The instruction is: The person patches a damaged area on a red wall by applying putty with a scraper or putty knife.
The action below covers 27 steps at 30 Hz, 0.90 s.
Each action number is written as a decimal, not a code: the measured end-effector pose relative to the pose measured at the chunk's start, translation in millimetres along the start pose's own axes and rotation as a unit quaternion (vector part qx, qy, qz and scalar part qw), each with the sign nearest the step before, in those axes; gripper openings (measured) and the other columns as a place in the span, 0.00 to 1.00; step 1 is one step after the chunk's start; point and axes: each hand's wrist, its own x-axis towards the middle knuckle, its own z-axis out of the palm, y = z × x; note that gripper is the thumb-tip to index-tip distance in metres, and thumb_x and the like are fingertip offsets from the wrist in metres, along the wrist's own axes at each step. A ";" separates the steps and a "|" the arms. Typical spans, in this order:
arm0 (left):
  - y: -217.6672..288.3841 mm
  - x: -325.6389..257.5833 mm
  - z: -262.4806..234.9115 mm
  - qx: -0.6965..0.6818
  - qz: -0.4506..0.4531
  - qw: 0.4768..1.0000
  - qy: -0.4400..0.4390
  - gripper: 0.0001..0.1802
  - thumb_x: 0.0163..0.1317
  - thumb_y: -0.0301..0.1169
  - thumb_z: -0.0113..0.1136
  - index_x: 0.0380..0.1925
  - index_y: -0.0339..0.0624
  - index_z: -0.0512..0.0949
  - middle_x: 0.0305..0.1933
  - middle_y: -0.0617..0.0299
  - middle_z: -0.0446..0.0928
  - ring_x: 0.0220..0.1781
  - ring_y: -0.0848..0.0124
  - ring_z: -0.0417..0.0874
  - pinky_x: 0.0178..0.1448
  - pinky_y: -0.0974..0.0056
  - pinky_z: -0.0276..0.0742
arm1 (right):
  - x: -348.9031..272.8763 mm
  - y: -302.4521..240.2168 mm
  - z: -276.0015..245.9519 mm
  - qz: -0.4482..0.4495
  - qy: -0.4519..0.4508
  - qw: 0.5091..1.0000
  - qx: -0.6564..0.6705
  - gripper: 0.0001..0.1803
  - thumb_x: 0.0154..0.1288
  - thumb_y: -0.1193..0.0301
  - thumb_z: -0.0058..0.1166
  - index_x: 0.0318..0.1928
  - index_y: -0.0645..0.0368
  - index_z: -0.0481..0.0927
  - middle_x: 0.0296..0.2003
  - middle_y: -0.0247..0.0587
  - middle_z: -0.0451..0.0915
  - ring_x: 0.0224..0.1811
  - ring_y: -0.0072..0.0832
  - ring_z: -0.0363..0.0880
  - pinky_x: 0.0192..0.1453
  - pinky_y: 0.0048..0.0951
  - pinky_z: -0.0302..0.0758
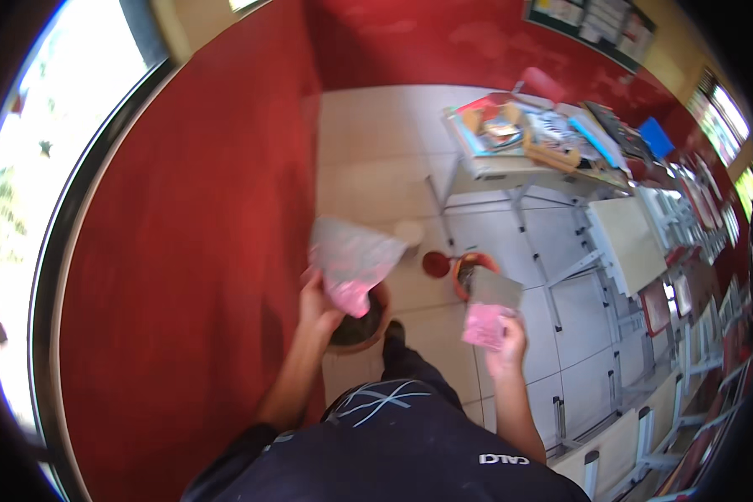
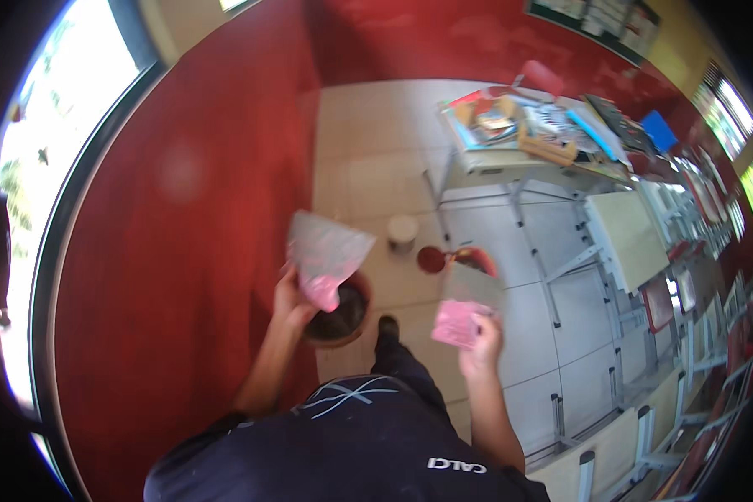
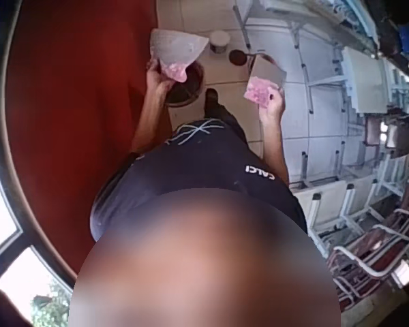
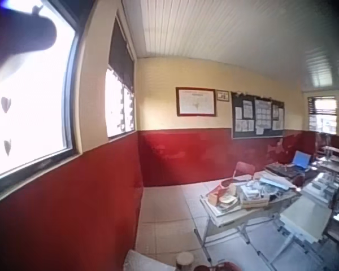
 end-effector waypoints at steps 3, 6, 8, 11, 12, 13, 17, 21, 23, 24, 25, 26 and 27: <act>34.2 38.8 2.4 -0.011 -0.002 0.999 0.033 0.23 0.64 0.40 0.44 0.57 0.45 0.64 0.61 0.55 0.65 0.63 0.55 0.64 0.67 0.46 0.58 | 75.0 24.6 57.0 0.004 -0.014 0.999 0.042 0.16 0.51 0.78 0.45 0.43 0.60 0.71 0.36 0.38 0.75 0.41 0.29 0.75 0.50 0.29 0.71; 53.0 61.0 27.0 -0.017 0.019 0.997 0.078 0.23 0.65 0.42 0.42 0.58 0.45 0.63 0.62 0.56 0.64 0.64 0.56 0.63 0.67 0.46 0.57 | 122.9 21.2 108.6 0.009 -0.034 0.999 0.038 0.16 0.51 0.78 0.45 0.43 0.60 0.71 0.37 0.38 0.75 0.42 0.30 0.75 0.51 0.29 0.71; 65.0 77.7 42.0 -0.022 0.048 0.991 0.122 0.24 0.66 0.43 0.40 0.58 0.46 0.62 0.62 0.56 0.64 0.64 0.56 0.63 0.67 0.46 0.56 | 150.6 20.6 132.9 0.052 -0.067 0.996 0.016 0.15 0.51 0.78 0.45 0.43 0.60 0.71 0.37 0.37 0.76 0.42 0.30 0.75 0.50 0.29 0.71; 98.3 129.7 56.0 0.017 0.078 0.992 0.097 0.23 0.66 0.41 0.41 0.58 0.44 0.63 0.61 0.56 0.64 0.63 0.56 0.64 0.67 0.48 0.56 | 218.5 32.3 181.6 0.096 -0.125 0.987 0.026 0.18 0.52 0.78 0.44 0.46 0.59 0.71 0.41 0.36 0.75 0.44 0.27 0.74 0.51 0.29 0.70; 108.7 155.2 61.6 0.003 0.070 0.993 0.093 0.23 0.66 0.41 0.41 0.58 0.44 0.63 0.61 0.56 0.65 0.63 0.56 0.64 0.67 0.48 0.57 | 242.0 35.5 196.4 0.093 -0.121 0.988 0.024 0.18 0.52 0.78 0.44 0.46 0.59 0.71 0.41 0.36 0.75 0.44 0.27 0.74 0.51 0.29 0.70; 120.1 174.3 64.9 -0.010 0.065 0.994 0.091 0.23 0.66 0.40 0.41 0.58 0.44 0.63 0.61 0.55 0.65 0.63 0.56 0.64 0.67 0.48 0.57 | 260.2 44.5 211.6 0.069 -0.140 0.988 0.014 0.18 0.52 0.79 0.44 0.46 0.59 0.71 0.40 0.36 0.75 0.44 0.26 0.74 0.51 0.28 0.70; 150.0 261.7 87.8 -0.020 0.023 0.990 0.137 0.20 0.66 0.40 0.41 0.55 0.46 0.66 0.59 0.57 0.67 0.60 0.57 0.67 0.65 0.49 0.61 | 318.6 33.4 273.5 0.011 -0.164 0.985 0.057 0.13 0.52 0.79 0.47 0.41 0.58 0.71 0.36 0.34 0.76 0.38 0.20 0.74 0.46 0.24 0.70; 163.3 321.0 84.3 -0.016 -0.001 0.997 0.078 0.21 0.64 0.39 0.43 0.57 0.47 0.65 0.60 0.59 0.66 0.61 0.56 0.66 0.64 0.47 0.61 | 377.3 51.0 269.9 -0.040 -0.104 0.993 0.030 0.15 0.53 0.80 0.45 0.43 0.59 0.71 0.39 0.36 0.75 0.40 0.25 0.75 0.48 0.26 0.71; 188.2 385.2 110.6 -0.034 -0.012 0.995 0.092 0.22 0.65 0.40 0.41 0.57 0.47 0.64 0.61 0.58 0.65 0.62 0.56 0.66 0.64 0.47 0.62 | 424.8 57.3 278.0 -0.074 -0.065 0.994 0.049 0.14 0.53 0.78 0.45 0.43 0.59 0.71 0.38 0.37 0.75 0.40 0.27 0.75 0.48 0.29 0.72; 199.5 416.8 107.9 -0.029 -0.022 0.997 0.075 0.22 0.65 0.40 0.41 0.57 0.47 0.64 0.61 0.58 0.65 0.62 0.56 0.66 0.64 0.47 0.62 | 450.6 66.2 270.2 -0.060 -0.051 0.993 0.084 0.15 0.53 0.77 0.45 0.44 0.59 0.71 0.39 0.38 0.75 0.41 0.30 0.76 0.50 0.32 0.72; 208.3 444.2 94.7 -0.004 -0.030 0.998 0.061 0.22 0.65 0.41 0.40 0.57 0.46 0.64 0.61 0.57 0.65 0.61 0.56 0.66 0.64 0.47 0.62 | 467.5 73.8 264.3 -0.041 -0.038 0.992 0.116 0.15 0.53 0.76 0.45 0.44 0.60 0.71 0.39 0.40 0.75 0.43 0.33 0.76 0.51 0.35 0.72; 213.5 471.0 90.4 0.020 -0.041 0.998 0.047 0.22 0.65 0.41 0.39 0.57 0.46 0.64 0.61 0.57 0.65 0.61 0.55 0.66 0.63 0.47 0.63 | 476.2 76.3 259.9 -0.018 0.005 0.991 0.129 0.16 0.52 0.76 0.44 0.45 0.60 0.71 0.40 0.42 0.75 0.45 0.35 0.75 0.52 0.38 0.72; 215.8 487.5 101.2 0.023 -0.058 0.997 0.037 0.22 0.65 0.41 0.39 0.57 0.46 0.64 0.61 0.57 0.65 0.61 0.55 0.66 0.63 0.47 0.63 | 481.6 81.1 256.2 0.004 0.054 0.988 0.146 0.17 0.52 0.75 0.43 0.45 0.60 0.71 0.41 0.43 0.76 0.46 0.38 0.75 0.53 0.41 0.71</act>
